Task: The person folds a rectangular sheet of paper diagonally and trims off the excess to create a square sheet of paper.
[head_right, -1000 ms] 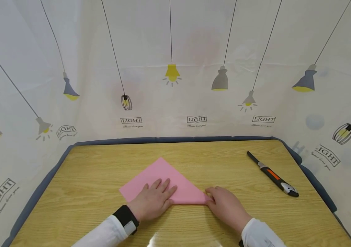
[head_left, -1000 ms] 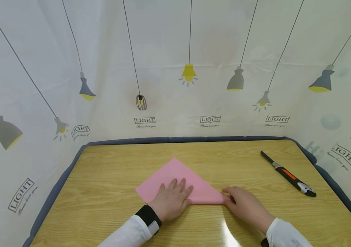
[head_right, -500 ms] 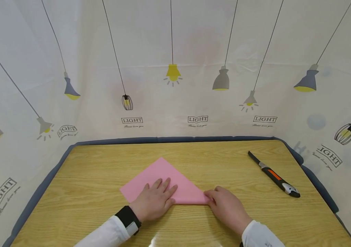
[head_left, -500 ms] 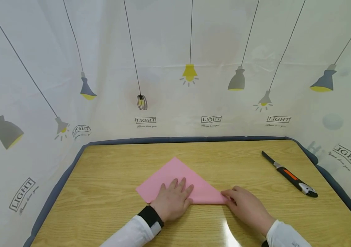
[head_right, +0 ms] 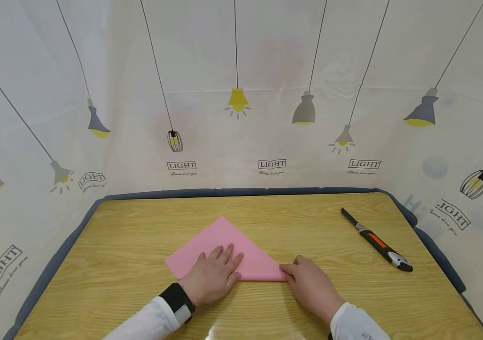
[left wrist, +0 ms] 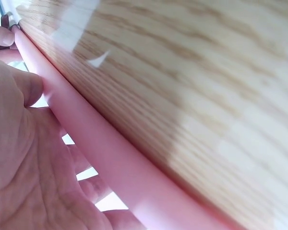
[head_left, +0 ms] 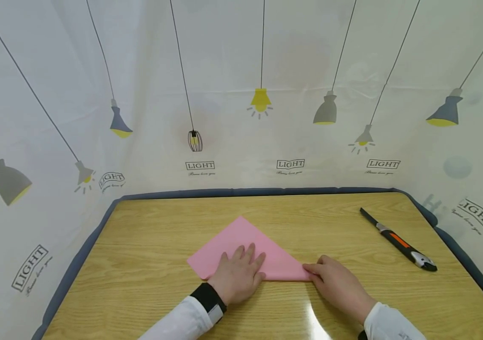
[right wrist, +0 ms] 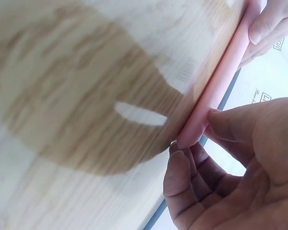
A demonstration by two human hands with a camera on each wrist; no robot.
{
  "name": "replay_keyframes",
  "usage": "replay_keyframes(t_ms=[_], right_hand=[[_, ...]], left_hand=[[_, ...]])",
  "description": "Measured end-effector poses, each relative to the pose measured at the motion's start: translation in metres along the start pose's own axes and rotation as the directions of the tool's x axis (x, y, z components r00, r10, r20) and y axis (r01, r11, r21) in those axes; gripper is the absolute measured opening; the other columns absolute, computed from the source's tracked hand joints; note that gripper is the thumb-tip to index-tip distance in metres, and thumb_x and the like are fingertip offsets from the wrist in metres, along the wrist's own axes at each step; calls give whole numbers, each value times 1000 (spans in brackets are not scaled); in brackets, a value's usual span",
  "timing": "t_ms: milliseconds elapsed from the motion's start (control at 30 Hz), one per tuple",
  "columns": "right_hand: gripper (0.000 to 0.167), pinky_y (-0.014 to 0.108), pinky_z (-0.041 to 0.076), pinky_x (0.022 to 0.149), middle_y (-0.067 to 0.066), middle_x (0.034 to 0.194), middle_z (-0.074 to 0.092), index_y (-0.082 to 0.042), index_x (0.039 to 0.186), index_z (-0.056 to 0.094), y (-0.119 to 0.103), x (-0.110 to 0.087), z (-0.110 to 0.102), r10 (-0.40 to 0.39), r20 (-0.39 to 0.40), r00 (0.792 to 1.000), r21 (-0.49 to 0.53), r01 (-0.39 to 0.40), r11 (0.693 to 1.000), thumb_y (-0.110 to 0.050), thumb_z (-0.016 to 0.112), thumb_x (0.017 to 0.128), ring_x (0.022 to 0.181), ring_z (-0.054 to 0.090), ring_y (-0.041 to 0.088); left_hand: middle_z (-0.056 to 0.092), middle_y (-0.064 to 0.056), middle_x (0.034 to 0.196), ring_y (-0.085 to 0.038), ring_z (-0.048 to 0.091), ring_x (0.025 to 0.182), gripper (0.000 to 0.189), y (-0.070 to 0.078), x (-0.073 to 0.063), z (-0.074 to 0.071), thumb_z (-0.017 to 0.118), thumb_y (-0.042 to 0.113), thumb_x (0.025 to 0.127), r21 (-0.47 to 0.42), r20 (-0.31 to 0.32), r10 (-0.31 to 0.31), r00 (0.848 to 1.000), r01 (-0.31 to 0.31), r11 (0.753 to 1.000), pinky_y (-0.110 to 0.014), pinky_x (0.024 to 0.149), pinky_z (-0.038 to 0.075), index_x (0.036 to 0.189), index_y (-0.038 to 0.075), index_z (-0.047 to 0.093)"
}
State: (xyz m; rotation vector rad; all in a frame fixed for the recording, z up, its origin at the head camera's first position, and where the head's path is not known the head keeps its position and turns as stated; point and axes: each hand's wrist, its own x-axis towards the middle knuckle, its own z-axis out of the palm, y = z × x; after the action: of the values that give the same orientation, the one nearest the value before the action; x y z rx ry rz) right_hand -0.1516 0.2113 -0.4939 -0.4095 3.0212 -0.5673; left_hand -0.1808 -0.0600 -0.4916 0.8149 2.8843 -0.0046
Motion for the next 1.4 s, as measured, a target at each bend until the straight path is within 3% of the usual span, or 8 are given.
replay_keyframes(t_ms=[300,700,1067,1400], right_hand=[[27,31,43,64,-5,88,55,-16,125,76,-2,3,0,48,23,999,26,-48,998,-16,69,99,73,47,10],[27,30,42,63,-4,84,53,-13,124,76,-3,4,2,24,-8,1000,10,-24,1000,-12,70,97,70,46,11],[27,28,41,62,-5,84,51,-15,124,77,-5,6,2,31,-9,999,19,-31,999,-11,68,98,69,44,11],[32,29,41,61,-3,86,51,-17,126,76,-6,6,4,14,-7,1000,-38,-14,999,-7,67,97,71,44,12]], left_hand=[[34,-10,164,-32,36,147,56,1,1,-1,34,48,109,6,6,-19,1000,19,1000,-64,108,38,159,25,41],[35,-11,164,-34,38,145,54,2,-1,-3,39,46,108,2,-39,-32,999,32,999,-65,106,39,157,24,44],[37,-10,163,-33,38,145,54,2,0,-2,39,44,108,0,-35,-38,999,38,999,-65,106,39,158,24,43],[37,-10,162,-33,38,146,53,2,-1,-2,39,44,108,-12,-28,-37,999,37,999,-65,106,38,158,24,43]])
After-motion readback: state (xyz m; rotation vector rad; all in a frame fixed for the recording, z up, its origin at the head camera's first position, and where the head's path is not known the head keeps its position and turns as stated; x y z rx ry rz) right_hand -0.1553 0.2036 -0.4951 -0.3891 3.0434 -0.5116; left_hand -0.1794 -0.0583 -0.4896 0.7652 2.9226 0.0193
